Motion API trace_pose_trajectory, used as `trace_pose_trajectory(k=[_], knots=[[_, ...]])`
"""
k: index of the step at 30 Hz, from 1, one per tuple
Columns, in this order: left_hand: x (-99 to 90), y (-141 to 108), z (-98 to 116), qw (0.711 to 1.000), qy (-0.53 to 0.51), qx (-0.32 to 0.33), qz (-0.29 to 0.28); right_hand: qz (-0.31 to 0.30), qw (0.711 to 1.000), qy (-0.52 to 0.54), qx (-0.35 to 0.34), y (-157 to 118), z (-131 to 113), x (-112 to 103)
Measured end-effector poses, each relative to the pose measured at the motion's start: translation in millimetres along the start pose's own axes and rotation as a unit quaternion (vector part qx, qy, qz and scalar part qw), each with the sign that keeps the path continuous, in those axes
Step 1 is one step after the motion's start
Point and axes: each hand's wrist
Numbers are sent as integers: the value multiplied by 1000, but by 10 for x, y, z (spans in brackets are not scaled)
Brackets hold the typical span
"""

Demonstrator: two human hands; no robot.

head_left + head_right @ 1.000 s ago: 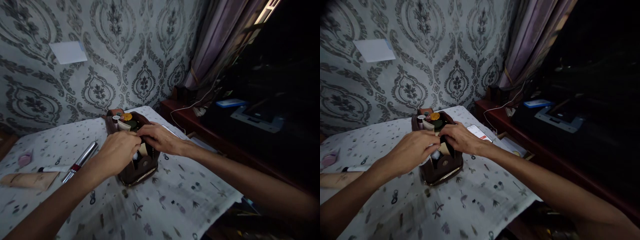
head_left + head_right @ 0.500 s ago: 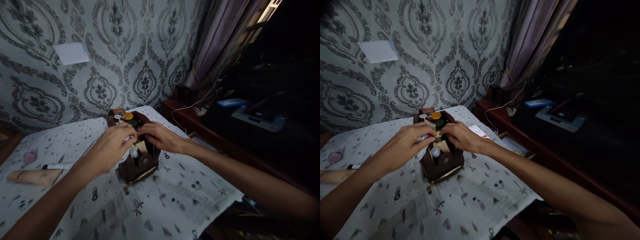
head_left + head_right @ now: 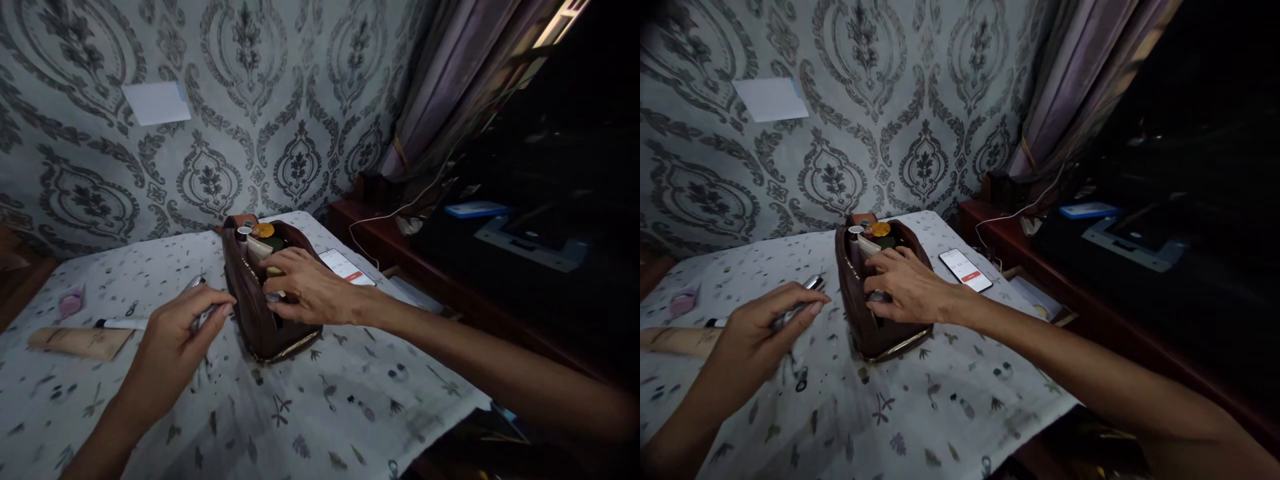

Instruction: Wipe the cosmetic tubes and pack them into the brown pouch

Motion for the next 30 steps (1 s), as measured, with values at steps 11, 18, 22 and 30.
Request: trace_pose_trajectory(k=[11,18,22,30], knots=[[116,-808,-491,988,-83,-127,-31,-21,999,39,7,-6,38,153],[-37,-947,-745,980,-90,-178,12,15,999,42,-4,17,95,281],[-146,-951,-914,975,-101,-190,54,18,999,44,-1,-1,122,289],[-640,-791,-1470,975,63,-171,126,112,988,63,85,-78,14,47]])
Point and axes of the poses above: each hand's wrist, its own y-axis towards the middle knuckle, its own x-axis out of the palm, z = x × y, and after that the axes turned 14 degrees about -y, right-handed
